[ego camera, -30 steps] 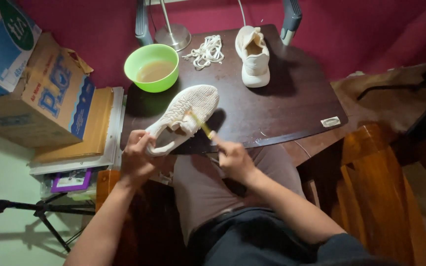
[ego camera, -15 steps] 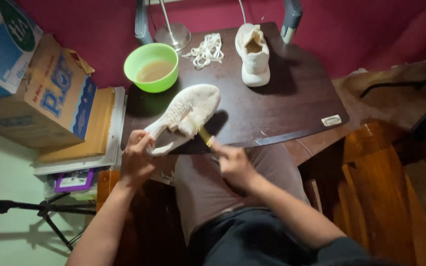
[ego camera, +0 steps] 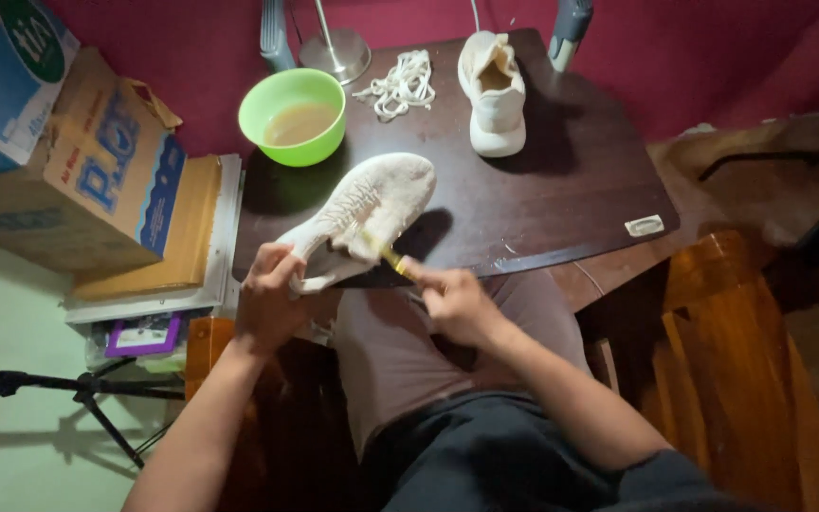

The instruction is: The person scrubs a white sneaker with a toothbrush, focusing on the sole, sides, and upper fabric. They repeatedly dip the brush into a green bowl of liquid and continue scrubbing different areas of the shoe.

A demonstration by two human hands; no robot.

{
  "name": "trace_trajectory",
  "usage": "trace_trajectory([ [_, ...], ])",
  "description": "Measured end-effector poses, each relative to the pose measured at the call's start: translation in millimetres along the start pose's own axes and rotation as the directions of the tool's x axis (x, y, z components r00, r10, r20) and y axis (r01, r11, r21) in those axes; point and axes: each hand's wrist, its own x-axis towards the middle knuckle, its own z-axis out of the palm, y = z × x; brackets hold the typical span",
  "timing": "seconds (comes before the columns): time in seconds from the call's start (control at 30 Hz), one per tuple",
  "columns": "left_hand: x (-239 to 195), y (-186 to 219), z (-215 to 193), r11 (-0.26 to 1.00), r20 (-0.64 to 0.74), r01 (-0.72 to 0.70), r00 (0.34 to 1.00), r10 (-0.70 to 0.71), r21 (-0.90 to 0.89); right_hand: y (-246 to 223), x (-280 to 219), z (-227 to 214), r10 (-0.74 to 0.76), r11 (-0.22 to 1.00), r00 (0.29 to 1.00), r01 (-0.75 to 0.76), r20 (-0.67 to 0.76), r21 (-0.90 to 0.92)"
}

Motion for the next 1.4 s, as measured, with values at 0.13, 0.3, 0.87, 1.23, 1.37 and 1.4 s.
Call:
trace_trajectory([
  [0.13,-4.8,2.4,1.9,1.000,-0.003,-0.026,1.000,0.026,-0.013,24.0,8.9,-3.9,-0.133,0.986,0.986,0.121,-0.103,-0.114],
  [0.3,1.3,8.7,-1.2,1.000,-0.034,-0.017,0.999,0.017,-0.020,17.1,5.5,2.9,-0.039,0.998,0.999,0.040,-0.020,0.056],
  [0.87,-1.4,-2.2,-0.2,0.998,0.014,0.063,0.998,-0.063,0.010,42.8,-19.1,17.7,-0.347,0.937,0.900,0.341,-0.265,-0.073],
  [1.23,0.7,-5.5,2.9,0.981,-0.002,0.120,0.993,-0.122,-0.149,51.4,-7.6,27.5,-0.362,0.930,0.911,0.368,-0.196,-0.010],
  [1.37,-6.1,-1.2,12.1,1.000,-0.048,0.019,0.999,-0.020,-0.008,87.3,0.1,29.0,-0.026,0.999,0.986,0.030,-0.167,0.022],
  [1.4,-8.1,-0.4,14.5,0.999,-0.083,-0.031,0.996,0.032,0.023,93.7,-4.8,35.1,-0.131,0.991,0.988,0.131,-0.079,-0.004],
])
